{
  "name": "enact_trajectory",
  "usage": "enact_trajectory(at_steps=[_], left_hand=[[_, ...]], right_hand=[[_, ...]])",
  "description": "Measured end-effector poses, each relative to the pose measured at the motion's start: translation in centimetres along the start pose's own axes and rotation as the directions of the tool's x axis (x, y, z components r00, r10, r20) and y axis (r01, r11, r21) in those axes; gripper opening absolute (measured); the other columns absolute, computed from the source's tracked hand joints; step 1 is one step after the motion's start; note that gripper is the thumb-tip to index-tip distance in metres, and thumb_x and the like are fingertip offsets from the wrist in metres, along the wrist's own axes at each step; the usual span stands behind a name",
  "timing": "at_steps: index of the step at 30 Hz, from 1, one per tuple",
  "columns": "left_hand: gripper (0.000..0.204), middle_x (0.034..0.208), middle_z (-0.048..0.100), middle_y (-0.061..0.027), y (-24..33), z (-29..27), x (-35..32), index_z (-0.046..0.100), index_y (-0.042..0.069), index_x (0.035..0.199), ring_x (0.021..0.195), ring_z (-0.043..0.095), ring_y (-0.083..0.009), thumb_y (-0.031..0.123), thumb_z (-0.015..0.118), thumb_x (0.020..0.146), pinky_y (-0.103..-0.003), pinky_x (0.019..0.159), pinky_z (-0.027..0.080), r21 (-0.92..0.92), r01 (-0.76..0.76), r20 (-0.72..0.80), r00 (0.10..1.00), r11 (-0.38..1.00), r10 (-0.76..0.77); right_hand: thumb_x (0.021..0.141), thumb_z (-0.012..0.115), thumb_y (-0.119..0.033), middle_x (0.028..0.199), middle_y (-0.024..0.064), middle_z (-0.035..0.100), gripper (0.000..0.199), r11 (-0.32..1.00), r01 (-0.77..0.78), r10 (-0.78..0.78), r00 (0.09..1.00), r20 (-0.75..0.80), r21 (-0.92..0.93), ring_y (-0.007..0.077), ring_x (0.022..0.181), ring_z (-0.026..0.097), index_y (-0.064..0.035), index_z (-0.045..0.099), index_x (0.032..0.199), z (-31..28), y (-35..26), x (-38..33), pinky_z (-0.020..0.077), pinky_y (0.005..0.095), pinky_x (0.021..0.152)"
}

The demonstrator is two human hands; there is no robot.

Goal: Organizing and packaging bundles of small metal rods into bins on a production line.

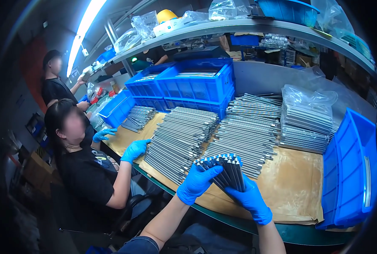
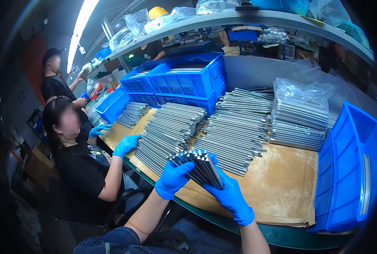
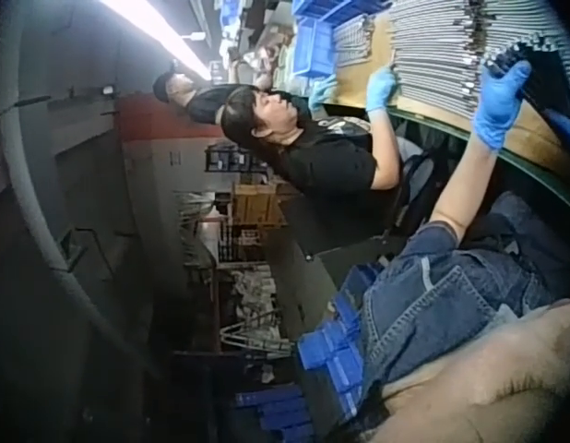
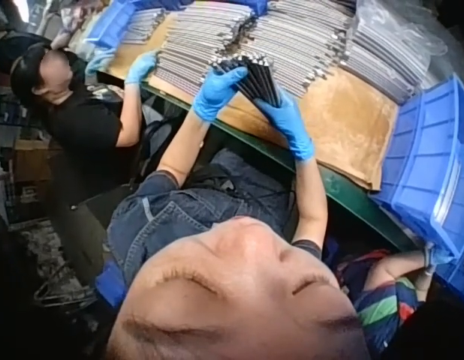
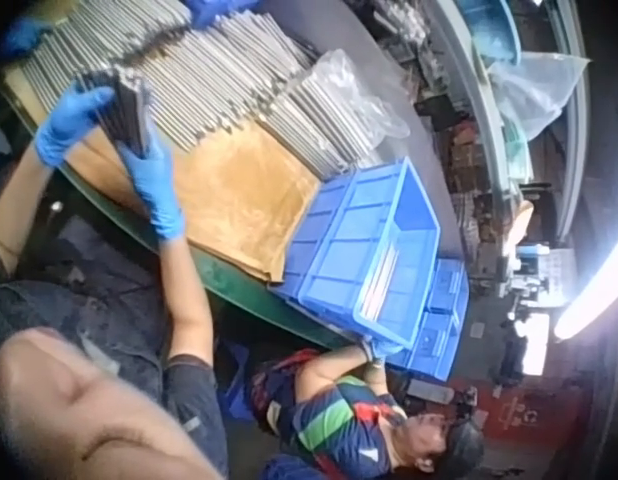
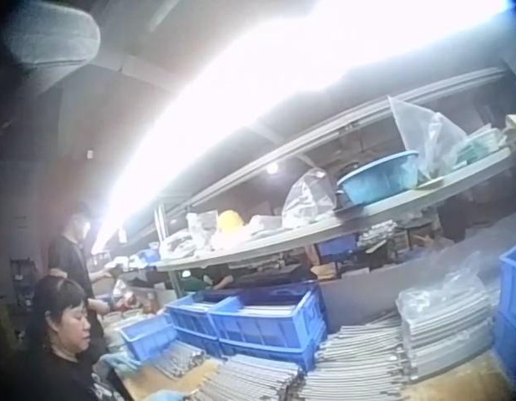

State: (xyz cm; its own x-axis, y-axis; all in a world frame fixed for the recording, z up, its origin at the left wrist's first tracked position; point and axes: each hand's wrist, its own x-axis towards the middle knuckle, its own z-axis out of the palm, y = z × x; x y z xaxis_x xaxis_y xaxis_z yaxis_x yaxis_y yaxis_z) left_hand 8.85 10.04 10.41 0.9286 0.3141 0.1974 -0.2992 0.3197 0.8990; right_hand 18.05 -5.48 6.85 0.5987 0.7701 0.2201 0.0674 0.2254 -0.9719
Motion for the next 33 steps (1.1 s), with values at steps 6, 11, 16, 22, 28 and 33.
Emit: enact_trajectory(at_steps=[6, 11, 16, 22, 28, 33], left_hand=[[0.041, 0.121, 0.053, -0.0215, -0.5, -0.5, 0.1, 0.049, -0.006, 0.122, 0.114, 0.051, -0.0333, 0.013, 0.056, 0.086, -0.041, 0.098, 0.04, 0.061, 0.012, 0.046, 0.999, 0.998, -0.015], [0.031, 0.11, 0.059, -0.0118, 0.4, 0.5, 0.5, 0.056, -0.001, 0.116, 0.102, 0.056, -0.02, 0.008, 0.056, 0.087, -0.032, 0.09, 0.044, 0.087, 0.033, 0.0, 0.999, 0.996, -0.033], [0.028, 0.105, 0.063, -0.0055, 0.7, 0.2, 0.4, 0.059, 0.003, 0.114, 0.096, 0.058, -0.0129, 0.008, 0.057, 0.087, -0.027, 0.086, 0.046, 0.068, 0.045, -0.002, 0.999, 0.997, -0.045], [0.04, 0.117, 0.054, -0.0097, 0.6, -1.0, 0.7, 0.049, 0.003, 0.123, 0.109, 0.049, -0.0193, 0.015, 0.059, 0.086, -0.032, 0.094, 0.04, 0.137, 0.048, 0.081, 0.995, 0.989, -0.06], [0.073, 0.138, 0.037, -0.0188, 0.4, -2.2, 1.0, 0.026, 0.001, 0.138, 0.129, 0.034, -0.0322, 0.028, 0.063, 0.082, -0.041, 0.107, 0.027, 0.179, 0.087, 0.157, 0.981, 0.98, -0.116], [0.079, 0.138, 0.035, -0.0203, 0.3, -3.6, 0.5, 0.022, 0.001, 0.14, 0.13, 0.031, -0.0326, 0.028, 0.066, 0.08, -0.041, 0.107, 0.026, 0.14, 0.121, 0.15, 0.978, 0.983, -0.142]], right_hand=[[0.077, 0.071, -0.017, 0.091, 0.0141, 0.066, 0.032, 0.982, -0.033, 0.035, 0.999, 0.011, -0.183, 0.0174, 0.08, 0.064, -0.002, 0.061, 0.103, 0.0, -0.2, -0.1, 0.0479, 0.0301, 0.067], [0.076, 0.071, -0.017, 0.09, 0.0132, 0.067, 0.033, 0.987, -0.073, 0.072, 0.997, -0.015, -0.143, 0.0161, 0.079, 0.064, -0.002, 0.061, 0.105, 0.0, -0.2, -0.2, 0.0479, 0.0296, 0.068], [0.076, 0.071, -0.016, 0.092, 0.0121, 0.067, 0.036, 0.988, -0.096, 0.092, 0.995, -0.04, -0.118, 0.0143, 0.081, 0.063, -0.0018, 0.06, 0.108, 0.3, -0.8, -0.2, 0.048, 0.0287, 0.071], [0.076, 0.069, -0.011, 0.098, 0.0094, 0.066, 0.037, 0.985, -0.139, 0.139, 0.99, -0.011, -0.101, 0.0135, 0.087, 0.061, -0.0019, 0.06, 0.11, 0.2, -1.3, 0.0, 0.0476, 0.0284, 0.077], [0.076, 0.069, -0.009, 0.099, 0.0085, 0.065, 0.035, 0.988, -0.14, 0.14, 0.99, -0.008, -0.057, 0.0135, 0.088, 0.06, -0.0017, 0.061, 0.109, 0.2, -1.0, 0.2, 0.0474, 0.0282, 0.078], [0.076, 0.069, -0.009, 0.096, 0.0098, 0.066, 0.033, 0.987, -0.113, 0.113, 0.994, -0.006, -0.114, 0.0143, 0.084, 0.061, -0.0011, 0.061, 0.107, 0.8, -0.6, 0.3, 0.0475, 0.028, 0.075]])
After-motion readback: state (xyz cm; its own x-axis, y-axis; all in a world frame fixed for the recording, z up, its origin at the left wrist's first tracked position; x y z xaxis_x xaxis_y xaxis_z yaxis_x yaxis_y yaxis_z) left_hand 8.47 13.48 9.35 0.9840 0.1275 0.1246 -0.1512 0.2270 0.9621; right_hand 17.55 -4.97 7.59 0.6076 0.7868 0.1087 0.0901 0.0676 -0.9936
